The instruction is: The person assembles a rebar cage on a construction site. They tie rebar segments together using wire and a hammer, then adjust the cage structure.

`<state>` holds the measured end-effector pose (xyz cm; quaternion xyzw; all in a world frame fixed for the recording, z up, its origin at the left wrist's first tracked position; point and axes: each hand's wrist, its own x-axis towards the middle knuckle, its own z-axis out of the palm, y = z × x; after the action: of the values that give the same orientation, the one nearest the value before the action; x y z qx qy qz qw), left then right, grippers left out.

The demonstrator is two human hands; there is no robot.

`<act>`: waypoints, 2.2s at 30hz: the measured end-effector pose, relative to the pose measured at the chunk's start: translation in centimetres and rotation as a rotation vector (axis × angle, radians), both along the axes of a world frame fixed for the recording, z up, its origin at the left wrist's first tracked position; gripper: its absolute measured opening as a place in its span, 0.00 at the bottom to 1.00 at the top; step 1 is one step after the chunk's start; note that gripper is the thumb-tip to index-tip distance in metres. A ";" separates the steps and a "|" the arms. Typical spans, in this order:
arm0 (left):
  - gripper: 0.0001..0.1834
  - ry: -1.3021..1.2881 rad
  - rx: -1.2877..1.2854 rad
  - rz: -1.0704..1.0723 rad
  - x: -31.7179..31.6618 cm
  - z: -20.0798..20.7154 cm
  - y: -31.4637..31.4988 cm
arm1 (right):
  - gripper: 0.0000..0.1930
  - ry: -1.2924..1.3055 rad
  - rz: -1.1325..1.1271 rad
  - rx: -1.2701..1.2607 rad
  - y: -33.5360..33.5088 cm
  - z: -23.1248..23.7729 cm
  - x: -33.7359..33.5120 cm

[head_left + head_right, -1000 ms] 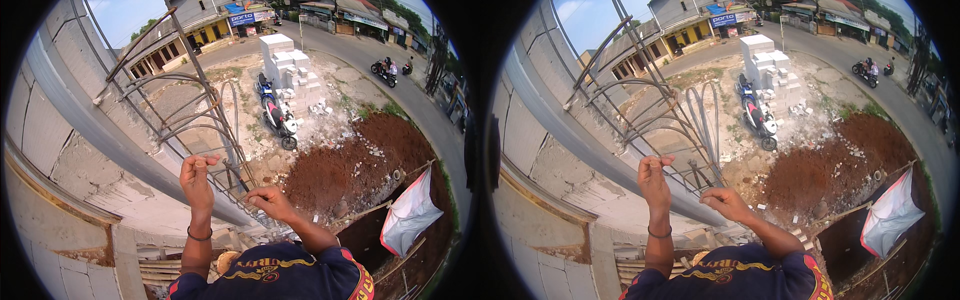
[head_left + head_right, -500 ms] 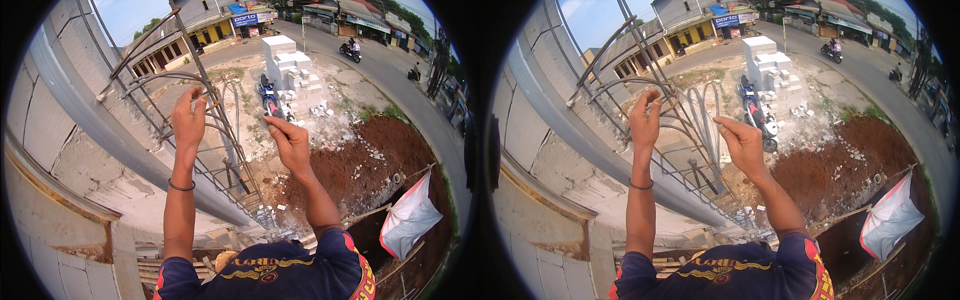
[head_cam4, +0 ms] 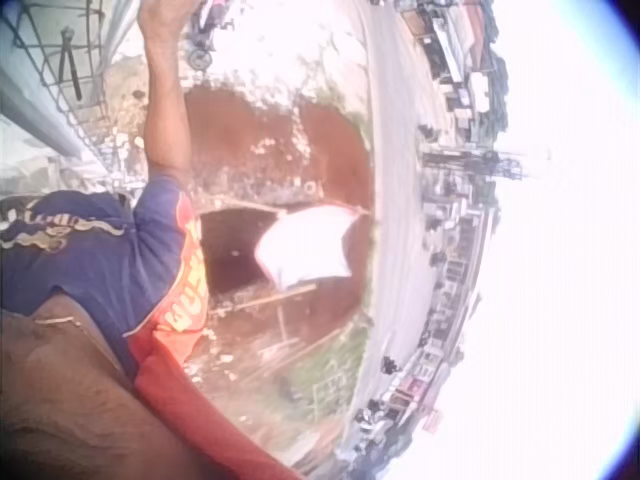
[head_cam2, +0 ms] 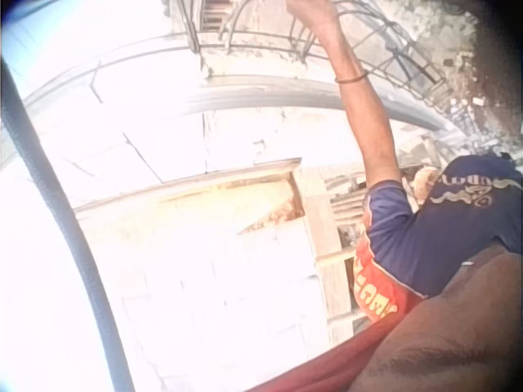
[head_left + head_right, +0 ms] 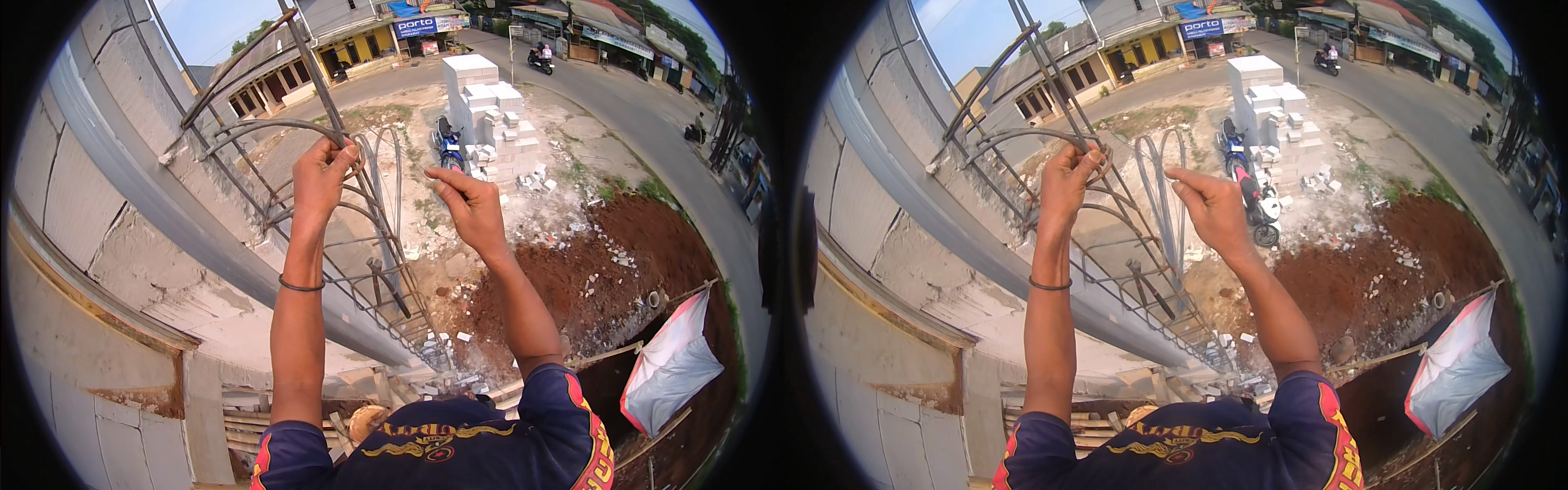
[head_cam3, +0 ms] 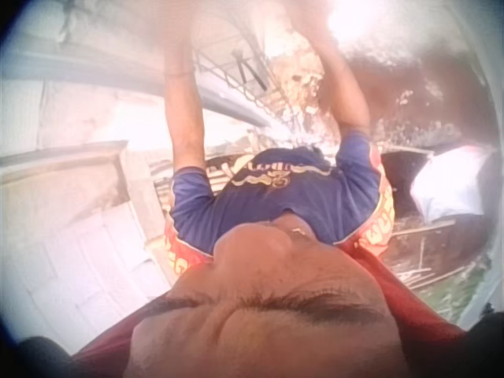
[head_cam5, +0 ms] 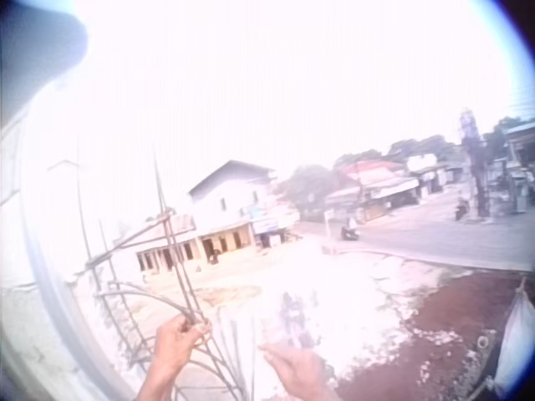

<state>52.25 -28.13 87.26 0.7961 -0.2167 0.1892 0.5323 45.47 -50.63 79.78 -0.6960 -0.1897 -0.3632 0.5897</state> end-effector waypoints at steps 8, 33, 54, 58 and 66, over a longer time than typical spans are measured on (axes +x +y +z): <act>0.14 -0.025 0.017 -0.064 -0.3 0.4 0.1 | 0.11 0.100 0.058 -0.018 -0.5 -0.5 0.3; 0.26 0.036 0.177 0.041 -2.1 3.9 0.7 | 0.12 0.395 0.226 0.385 6.6 -17.3 6.3; 0.27 -0.083 0.211 -0.010 -1.4 3.5 0.5 | 0.52 0.568 0.544 0.260 8.7 -27.9 7.4; 0.28 -0.089 0.176 -0.010 -1.4 3.3 0.6 | 0.51 0.562 0.532 0.202 8.4 -28.1 7.9; 0.33 -0.022 0.170 0.007 -2.0 3.7 0.9 | 0.55 0.544 0.480 0.091 8.1 -27.7 8.1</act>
<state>50.20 -27.20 90.95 0.8370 -0.2351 0.1807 0.4599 53.58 -42.51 52.04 -0.6758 -0.1672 -0.0242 0.7175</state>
